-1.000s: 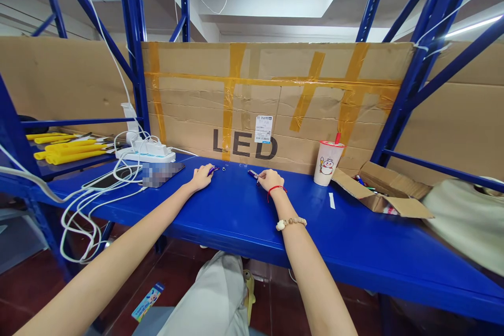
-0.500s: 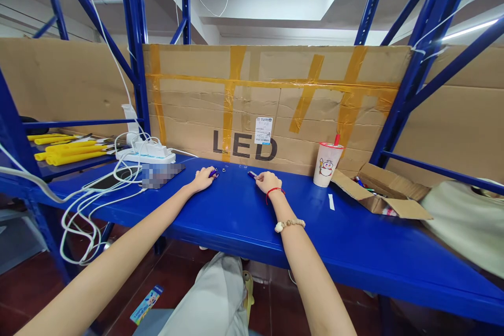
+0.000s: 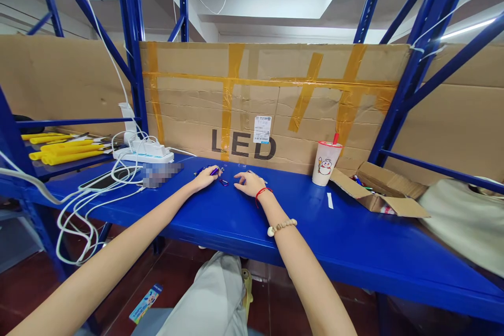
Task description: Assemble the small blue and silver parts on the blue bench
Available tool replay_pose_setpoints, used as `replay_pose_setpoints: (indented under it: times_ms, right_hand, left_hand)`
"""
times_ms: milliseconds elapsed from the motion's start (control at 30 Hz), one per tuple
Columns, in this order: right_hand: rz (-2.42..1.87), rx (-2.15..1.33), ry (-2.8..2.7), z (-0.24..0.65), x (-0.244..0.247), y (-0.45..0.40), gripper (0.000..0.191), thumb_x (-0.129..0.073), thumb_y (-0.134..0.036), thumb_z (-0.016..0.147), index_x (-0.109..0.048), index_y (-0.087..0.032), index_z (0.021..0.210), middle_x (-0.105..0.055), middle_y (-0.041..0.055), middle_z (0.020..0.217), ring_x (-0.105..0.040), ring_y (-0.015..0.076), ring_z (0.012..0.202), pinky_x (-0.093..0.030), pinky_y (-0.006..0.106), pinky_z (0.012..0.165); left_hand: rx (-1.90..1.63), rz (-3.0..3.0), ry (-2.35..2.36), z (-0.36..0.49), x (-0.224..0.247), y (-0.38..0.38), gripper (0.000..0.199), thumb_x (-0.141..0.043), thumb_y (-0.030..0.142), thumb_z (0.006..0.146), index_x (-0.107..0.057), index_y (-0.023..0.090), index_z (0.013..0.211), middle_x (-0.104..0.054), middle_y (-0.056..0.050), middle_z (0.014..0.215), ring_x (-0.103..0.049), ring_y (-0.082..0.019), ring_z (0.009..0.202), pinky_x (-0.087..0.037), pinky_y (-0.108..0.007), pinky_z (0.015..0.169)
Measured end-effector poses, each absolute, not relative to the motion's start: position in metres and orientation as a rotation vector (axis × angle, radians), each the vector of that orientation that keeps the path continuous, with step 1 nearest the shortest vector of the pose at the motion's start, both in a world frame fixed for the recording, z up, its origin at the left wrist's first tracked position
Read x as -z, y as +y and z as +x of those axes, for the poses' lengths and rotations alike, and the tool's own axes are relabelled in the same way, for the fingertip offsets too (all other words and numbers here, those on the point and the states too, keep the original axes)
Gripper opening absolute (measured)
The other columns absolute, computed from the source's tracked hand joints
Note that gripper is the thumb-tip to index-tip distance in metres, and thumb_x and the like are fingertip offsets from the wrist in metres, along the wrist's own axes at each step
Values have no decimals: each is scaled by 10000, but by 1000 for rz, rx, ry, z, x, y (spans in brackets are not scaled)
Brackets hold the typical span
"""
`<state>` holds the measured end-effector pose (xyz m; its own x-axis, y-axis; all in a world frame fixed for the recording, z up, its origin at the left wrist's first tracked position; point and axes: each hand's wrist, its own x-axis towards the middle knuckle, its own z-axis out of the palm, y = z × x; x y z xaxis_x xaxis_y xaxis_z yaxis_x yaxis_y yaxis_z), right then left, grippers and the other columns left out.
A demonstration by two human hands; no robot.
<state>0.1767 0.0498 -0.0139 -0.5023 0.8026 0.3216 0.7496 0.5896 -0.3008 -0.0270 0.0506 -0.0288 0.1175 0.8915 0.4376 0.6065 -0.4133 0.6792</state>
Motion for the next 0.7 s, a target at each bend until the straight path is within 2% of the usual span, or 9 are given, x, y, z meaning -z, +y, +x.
replay_pose_setpoints:
  times_ms: [133,267,367,467,567,700]
  right_hand:
    - [-1079,-176,-2459,171,16,48,362,-592,-410,726,-595,-263,1057,-620,-11,895,-567,98,684,-426,215,636]
    - [-1022,-166,-2481,168,17,49,316,-619,-419,701,-657,-237,957,-600,7,873,-550,85,644,-418,198,614]
    - [-1020,-162,-2472,167,17,48,271,-620,-396,705,-677,-229,910,-601,9,852,-545,84,644,-409,189,603]
    - [-1006,-193,-2469,166,18,48,244,-622,-381,705,-685,-214,871,-611,11,847,-536,83,638,-404,186,596]
    - [-1020,-217,-2462,165,18,49,250,-623,-389,701,-685,-199,851,-620,16,837,-527,82,620,-401,190,588]
    - [-1094,-173,-2457,166,15,48,208,-616,-382,705,-687,-215,806,-633,2,811,-542,96,656,-386,187,569]
  left_hand:
    - [-1053,1931,1344,-20,22,43,142,-410,103,658,-504,154,752,-638,-29,832,-572,-143,750,-423,-258,683]
    - [-951,1790,1271,-15,14,36,150,-476,138,668,-511,142,814,-637,-22,689,-583,-125,647,-377,-217,588]
    - [-981,1701,1164,-15,15,36,135,-445,152,719,-487,141,847,-652,-41,765,-609,-115,657,-373,-199,577]
    - [-1083,1676,1151,-16,19,40,95,-411,139,753,-454,144,837,-644,-52,844,-599,-90,571,-373,-185,523]
    - [-1182,1673,1260,-18,22,45,121,-400,46,711,-430,139,782,-618,-49,894,-531,-42,451,-346,-163,437]
    - [-1250,1632,1355,-19,22,48,186,-386,-28,669,-366,147,728,-581,-43,905,-496,-22,418,-318,-146,375]
